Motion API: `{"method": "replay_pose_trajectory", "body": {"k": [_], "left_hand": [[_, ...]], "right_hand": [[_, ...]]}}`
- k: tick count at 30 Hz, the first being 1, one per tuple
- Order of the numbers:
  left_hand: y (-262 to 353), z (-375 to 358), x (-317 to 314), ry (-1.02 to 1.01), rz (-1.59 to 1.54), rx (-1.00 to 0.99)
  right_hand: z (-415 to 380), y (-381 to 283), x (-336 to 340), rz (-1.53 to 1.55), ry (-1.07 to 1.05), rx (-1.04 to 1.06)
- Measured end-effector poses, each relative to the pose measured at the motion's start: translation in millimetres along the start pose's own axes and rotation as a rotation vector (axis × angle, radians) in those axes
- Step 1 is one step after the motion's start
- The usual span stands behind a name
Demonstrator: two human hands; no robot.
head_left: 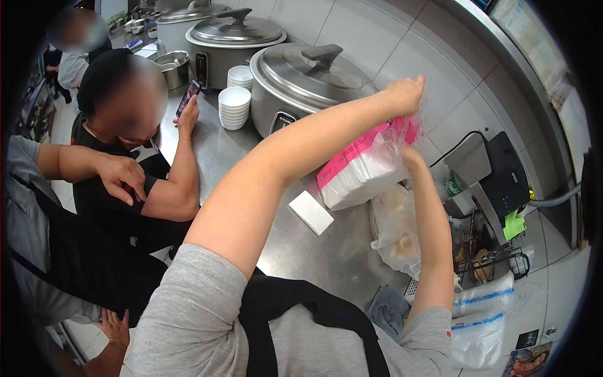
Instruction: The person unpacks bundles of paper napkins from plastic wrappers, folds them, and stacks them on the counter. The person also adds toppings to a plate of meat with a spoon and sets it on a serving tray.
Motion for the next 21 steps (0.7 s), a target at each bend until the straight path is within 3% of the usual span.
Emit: {"method": "replay_pose_trajectory", "body": {"k": [5, 7, 11, 14, 16, 20, 21], "left_hand": [[5.2, -0.3, -0.9, -0.05, -0.054, 0.028], [9.0, -0.8, -2.8, -0.026, -0.022, 0.01], [13.4, -2.6, 2.6, -0.07, -0.036, 0.039], [10.2, -0.8, -0.6, -0.113, -0.053, 0.058], [4.4, 2.0, -5.9, -0.039, -0.016, 0.026], [4.9, -6.9, -4.0, -0.035, -0.014, 0.091], [5.3, -6.9, -3.0, -0.05, -0.012, 0.091]], "right_hand": [[24.5, 30.9, 7.2, 0.146, -0.057, -0.025], [33.1, 38.8, 6.5, 0.195, -0.182, -0.007], [29.0, 32.3, 2.3, 0.356, -0.201, -0.05], [38.0, 43.4, 6.1, 0.328, -0.083, -0.008], [62.9, 66.8, 18.6, -0.384, -0.193, 0.577], [59.4, 64.7, 26.5, -0.687, -0.18, 0.641], [58.4, 65.3, 26.1, -0.319, -0.118, 0.375]]}}
Point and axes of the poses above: each hand's wrist, its own z-axis towards the middle knuckle, its own x-axis out of the back of the hand, y = z × x, the point moved 1 cm from there along z, towards the middle knuckle, and after that the axes turned 7 degrees about -y, right-handed, at the moved point
